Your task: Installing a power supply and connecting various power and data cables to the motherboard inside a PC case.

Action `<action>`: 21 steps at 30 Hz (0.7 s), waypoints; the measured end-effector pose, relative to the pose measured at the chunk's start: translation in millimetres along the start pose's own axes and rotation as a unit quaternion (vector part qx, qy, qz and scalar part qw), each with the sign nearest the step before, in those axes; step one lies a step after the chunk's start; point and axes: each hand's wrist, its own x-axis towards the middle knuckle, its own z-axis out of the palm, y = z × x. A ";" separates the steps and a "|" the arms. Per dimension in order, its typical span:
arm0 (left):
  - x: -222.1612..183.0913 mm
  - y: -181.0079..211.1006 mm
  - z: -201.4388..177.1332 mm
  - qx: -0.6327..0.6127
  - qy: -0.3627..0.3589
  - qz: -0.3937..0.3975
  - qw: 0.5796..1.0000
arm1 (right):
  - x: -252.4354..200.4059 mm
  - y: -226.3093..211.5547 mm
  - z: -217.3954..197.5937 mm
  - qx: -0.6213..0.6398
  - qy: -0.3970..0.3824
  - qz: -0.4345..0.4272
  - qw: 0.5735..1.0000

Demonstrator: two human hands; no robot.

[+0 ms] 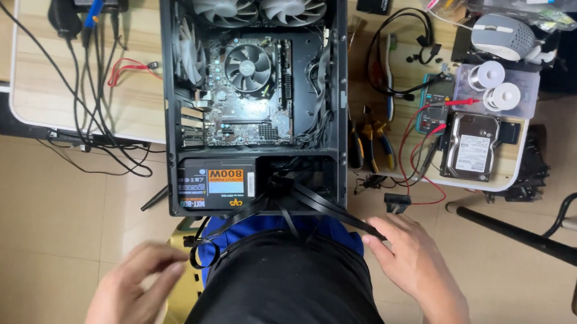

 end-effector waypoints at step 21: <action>90.1 57.8 118.0 0.359 0.004 0.446 0.820 | 158.3 -161.6 14.1 -0.157 -0.206 -0.088 0.962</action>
